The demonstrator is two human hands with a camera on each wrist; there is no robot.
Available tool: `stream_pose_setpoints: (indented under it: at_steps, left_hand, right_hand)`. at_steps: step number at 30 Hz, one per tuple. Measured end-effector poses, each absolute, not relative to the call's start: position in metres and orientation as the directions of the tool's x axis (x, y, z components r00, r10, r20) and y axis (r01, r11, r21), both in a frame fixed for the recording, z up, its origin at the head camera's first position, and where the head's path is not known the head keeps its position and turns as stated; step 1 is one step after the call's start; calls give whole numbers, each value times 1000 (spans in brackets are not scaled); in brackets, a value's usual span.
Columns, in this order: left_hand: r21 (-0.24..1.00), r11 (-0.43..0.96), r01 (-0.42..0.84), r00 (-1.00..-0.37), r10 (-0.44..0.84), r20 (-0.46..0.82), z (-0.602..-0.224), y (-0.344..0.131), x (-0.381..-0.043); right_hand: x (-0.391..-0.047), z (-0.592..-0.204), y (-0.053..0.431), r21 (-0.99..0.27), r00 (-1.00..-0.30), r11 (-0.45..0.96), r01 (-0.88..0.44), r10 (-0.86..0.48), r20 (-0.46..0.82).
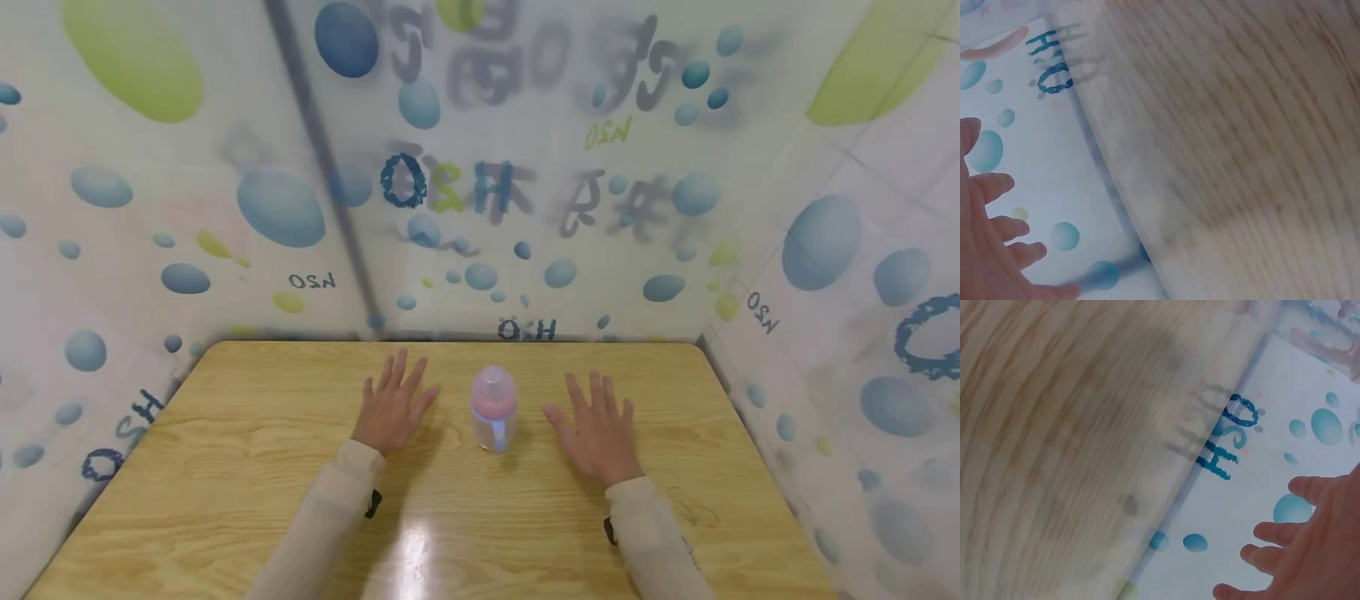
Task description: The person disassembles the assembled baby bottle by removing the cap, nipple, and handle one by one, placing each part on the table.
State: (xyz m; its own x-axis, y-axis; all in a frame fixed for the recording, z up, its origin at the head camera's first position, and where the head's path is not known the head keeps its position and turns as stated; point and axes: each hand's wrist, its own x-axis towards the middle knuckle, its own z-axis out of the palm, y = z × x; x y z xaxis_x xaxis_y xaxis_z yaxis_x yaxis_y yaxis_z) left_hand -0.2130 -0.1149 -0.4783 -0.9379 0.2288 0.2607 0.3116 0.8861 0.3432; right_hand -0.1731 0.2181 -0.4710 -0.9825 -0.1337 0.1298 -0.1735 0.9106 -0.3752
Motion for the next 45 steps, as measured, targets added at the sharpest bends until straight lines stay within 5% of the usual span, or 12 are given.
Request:
stream_pose_setpoints:
  at_steps: [16, 35, 45]
  left_hand:
    - [466, 812, 352, -934, 337, 119, -481, -98, -206]
    - [487, 706, 515, -855, 466, 229, -480, -78, -199]
    - [536, 684, 495, -864, 454, 218, -477, -74, -194]
  right_hand:
    - [-169, -472, 191, -486, -960, 833, -263, -177, 217]
    - [-163, -471, 159, -672, -940, 659, -336, -197, 278]
    - [-165, -467, 151, -740, -947, 590, -322, -216, 240]
